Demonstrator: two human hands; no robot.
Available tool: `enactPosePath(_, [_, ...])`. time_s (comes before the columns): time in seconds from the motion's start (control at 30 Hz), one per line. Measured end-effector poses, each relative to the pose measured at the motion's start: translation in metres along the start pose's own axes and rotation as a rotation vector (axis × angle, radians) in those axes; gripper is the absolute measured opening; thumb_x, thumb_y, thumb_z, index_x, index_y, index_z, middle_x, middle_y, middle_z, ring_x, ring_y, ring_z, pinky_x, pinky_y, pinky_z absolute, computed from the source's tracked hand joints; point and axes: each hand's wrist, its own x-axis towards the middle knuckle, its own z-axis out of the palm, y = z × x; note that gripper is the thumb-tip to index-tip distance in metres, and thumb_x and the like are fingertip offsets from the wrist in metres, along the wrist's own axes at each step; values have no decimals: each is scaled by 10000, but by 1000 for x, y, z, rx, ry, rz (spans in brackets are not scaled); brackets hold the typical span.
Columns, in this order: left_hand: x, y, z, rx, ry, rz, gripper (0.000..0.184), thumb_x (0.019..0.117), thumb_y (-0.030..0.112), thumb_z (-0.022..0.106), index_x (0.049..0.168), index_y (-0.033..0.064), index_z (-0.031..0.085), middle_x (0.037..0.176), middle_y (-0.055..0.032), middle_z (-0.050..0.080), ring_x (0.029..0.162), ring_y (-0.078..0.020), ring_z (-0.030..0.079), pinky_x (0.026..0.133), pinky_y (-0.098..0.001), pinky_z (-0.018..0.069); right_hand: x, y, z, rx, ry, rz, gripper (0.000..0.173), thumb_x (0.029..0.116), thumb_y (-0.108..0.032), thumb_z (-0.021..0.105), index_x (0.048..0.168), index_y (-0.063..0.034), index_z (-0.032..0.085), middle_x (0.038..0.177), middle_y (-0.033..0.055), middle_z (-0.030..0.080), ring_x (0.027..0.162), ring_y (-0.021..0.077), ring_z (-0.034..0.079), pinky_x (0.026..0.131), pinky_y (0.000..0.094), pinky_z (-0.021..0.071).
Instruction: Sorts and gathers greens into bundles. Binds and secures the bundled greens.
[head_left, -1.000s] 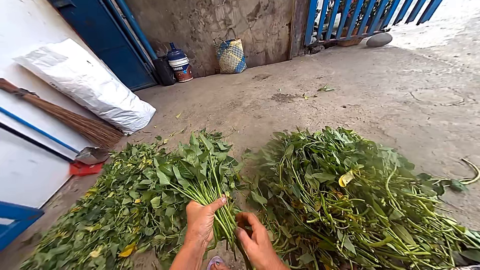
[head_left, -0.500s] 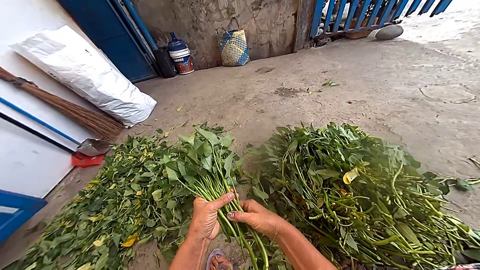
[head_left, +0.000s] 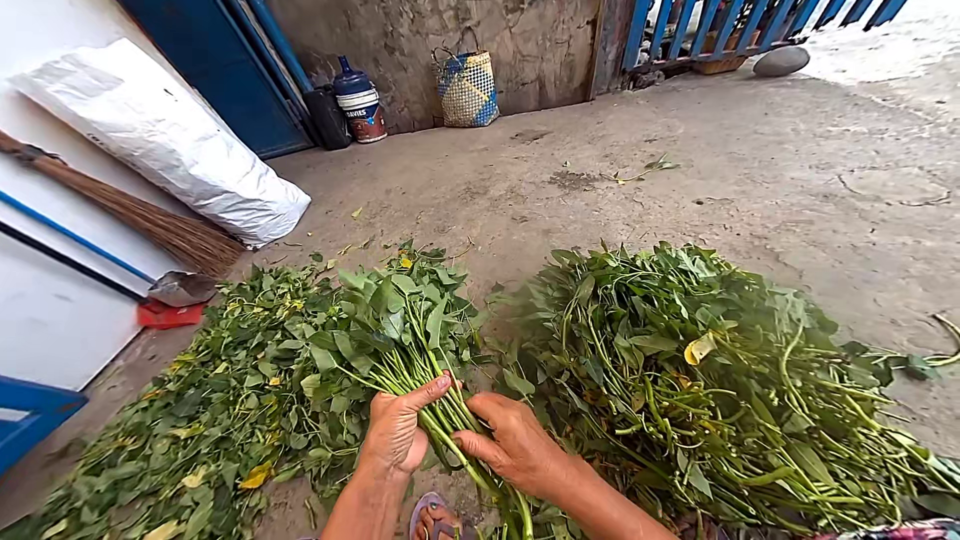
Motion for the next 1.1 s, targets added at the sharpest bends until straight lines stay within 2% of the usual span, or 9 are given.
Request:
enactPosePath(0.27, [0,21,-12,-24,21,101,258,881,-170,610,1127,-95,603,945,-247,728,795,-304,748,714,-432,647,5,2,-27,-651,345,-588,356,1066,-328,548,801,-91,570,728,55,539,702,220,591,617,341,524])
enactPosePath(0.37, [9,36,-22,-50,236,265,322,887,-95,676,1196,-62,590,996,-196,732,855,-272,745,758,-436,641,-15,21,-50,-572,149,-245,488,1065,-438,511,736,-85,581,682,59,563,661,219,614,586,380,533])
enactPosePath(0.47, [16,42,-30,-92,407,400,439,840,-84,746,1237,-46,561,1036,-192,715,916,-278,732,797,-463,636,-21,54,-69,-462,-684,505,653,917,-657,636,1125,-48,749,1124,240,693,1088,432,655,948,685,484])
enactPosePath(0.53, [16,38,-30,-82,378,336,406,870,-78,712,1248,-21,576,1053,-167,703,919,-251,718,804,-434,627,-25,107,-47,-467,-830,706,580,951,-521,669,1241,-19,703,1286,292,626,1230,486,582,1020,721,430])
enactPosePath(0.67, [9,23,-16,-49,263,89,316,897,-121,632,1206,-77,581,973,-243,700,806,-335,727,721,-482,638,-26,158,9,-505,-596,998,379,993,-262,563,1187,47,664,1295,277,641,1237,443,612,985,668,489])
enactPosePath(0.87, [5,19,-9,-116,139,-33,257,915,-132,589,1165,-86,551,923,-265,704,773,-377,741,692,-513,646,-40,175,43,-555,-502,1158,422,919,-180,646,1287,24,631,1391,251,592,1267,440,591,968,661,504])
enactPosePath(0.97, [4,21,-9,-116,126,-46,233,925,-120,589,1154,-89,554,916,-271,706,775,-377,741,701,-509,646,-46,175,24,-152,-218,924,335,1003,-205,552,1241,22,617,1193,215,680,1114,343,673,964,533,538])
enactPosePath(1.03, [4,19,-9,-107,119,-59,243,925,-118,598,1163,-92,553,939,-284,706,798,-388,741,712,-508,645,-54,167,15,424,23,673,205,1021,-159,560,1127,11,600,1020,142,732,900,230,721,832,393,593])
enactPosePath(1.1, [4,16,-10,-94,100,-64,232,927,-113,606,1155,-100,564,971,-291,709,818,-399,742,724,-515,645,-58,161,7,646,-31,654,168,1028,-123,562,1118,16,589,984,140,750,859,219,734,809,384,601])
